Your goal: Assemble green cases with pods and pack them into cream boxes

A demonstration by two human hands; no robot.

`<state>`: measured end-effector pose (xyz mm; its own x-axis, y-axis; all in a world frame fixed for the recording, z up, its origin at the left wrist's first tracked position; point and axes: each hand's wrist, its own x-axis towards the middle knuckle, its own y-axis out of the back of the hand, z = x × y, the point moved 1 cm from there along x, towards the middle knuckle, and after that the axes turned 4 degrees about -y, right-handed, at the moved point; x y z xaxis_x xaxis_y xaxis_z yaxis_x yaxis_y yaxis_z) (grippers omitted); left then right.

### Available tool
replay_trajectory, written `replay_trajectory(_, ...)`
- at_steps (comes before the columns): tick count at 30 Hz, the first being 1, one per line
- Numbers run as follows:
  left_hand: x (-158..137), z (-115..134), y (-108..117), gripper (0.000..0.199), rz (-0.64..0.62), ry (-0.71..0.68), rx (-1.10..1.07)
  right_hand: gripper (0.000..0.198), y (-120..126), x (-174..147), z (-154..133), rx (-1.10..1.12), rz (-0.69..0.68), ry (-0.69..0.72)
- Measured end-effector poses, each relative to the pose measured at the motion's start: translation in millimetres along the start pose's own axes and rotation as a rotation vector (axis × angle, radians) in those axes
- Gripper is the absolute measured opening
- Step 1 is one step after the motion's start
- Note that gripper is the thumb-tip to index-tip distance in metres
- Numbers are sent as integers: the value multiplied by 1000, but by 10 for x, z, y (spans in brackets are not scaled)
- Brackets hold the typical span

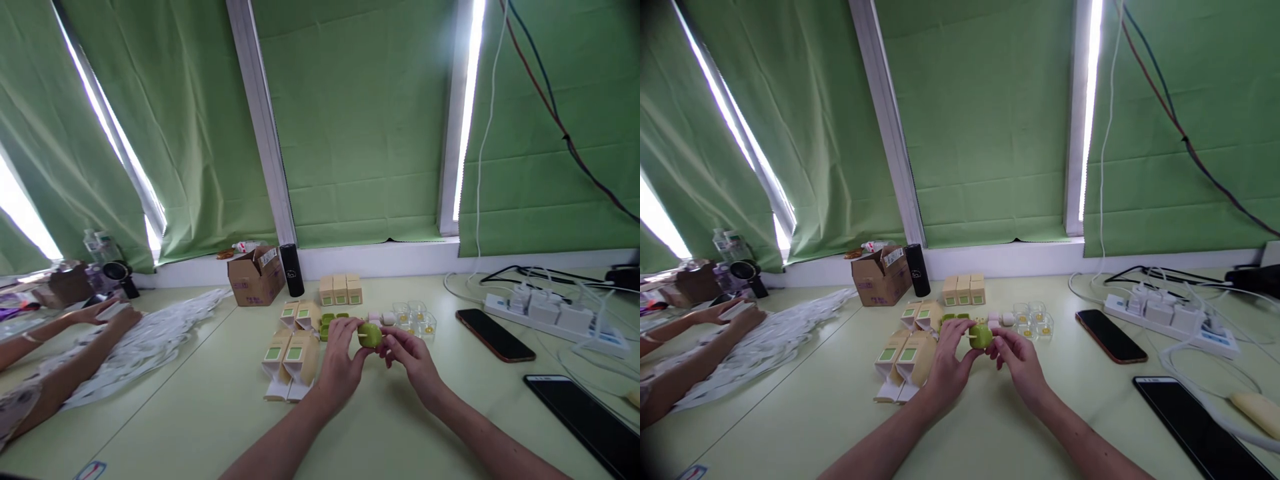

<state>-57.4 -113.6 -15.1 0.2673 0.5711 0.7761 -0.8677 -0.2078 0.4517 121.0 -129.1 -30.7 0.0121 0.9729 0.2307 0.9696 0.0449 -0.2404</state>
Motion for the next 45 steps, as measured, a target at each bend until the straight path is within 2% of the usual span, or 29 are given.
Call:
replay_trajectory(3,14,-49,-30,39,38,156,-97,53,52,43,31,-131,16,14)
replay_trajectory(5,23,-110,-60,35,63,271,-179,44,129,96,44,-301,76,51)
replay_trajectory(8,39,-208,-97,37,73,413,-324,28,310,193,29,-683,228,116)
replay_trajectory(10,54,-251,-106,44,53,485,-398,24,443,253,5,-989,313,187)
replay_trajectory(14,84,-266,-96,50,29,557,-460,28,632,320,-7,-1441,363,286)
replay_trajectory(18,99,-260,-84,52,42,565,-454,26,681,327,7,-1607,353,294)
replay_trajectory(24,98,-262,-86,54,74,561,-450,23,519,251,-80,-1570,268,375)
replay_trajectory(30,108,-235,-60,53,86,571,-440,18,202,66,-89,-1410,28,432)
replay_trajectory(33,115,-222,-44,53,89,556,-449,19,137,32,-33,-1339,-66,425)
replay_trajectory(37,123,-200,-31,55,104,553,-449,40,192,81,52,-1151,-82,319)
replay_trajectory(40,124,-187,-31,55,104,557,-451,57,266,136,142,-963,-33,154)
replay_trajectory(42,121,-187,-36,55,109,559,-460,59,297,164,221,-862,-39,56)
replay_trajectory(45,114,-196,-45,55,106,557,-469,57,308,190,327,-766,-94,28)
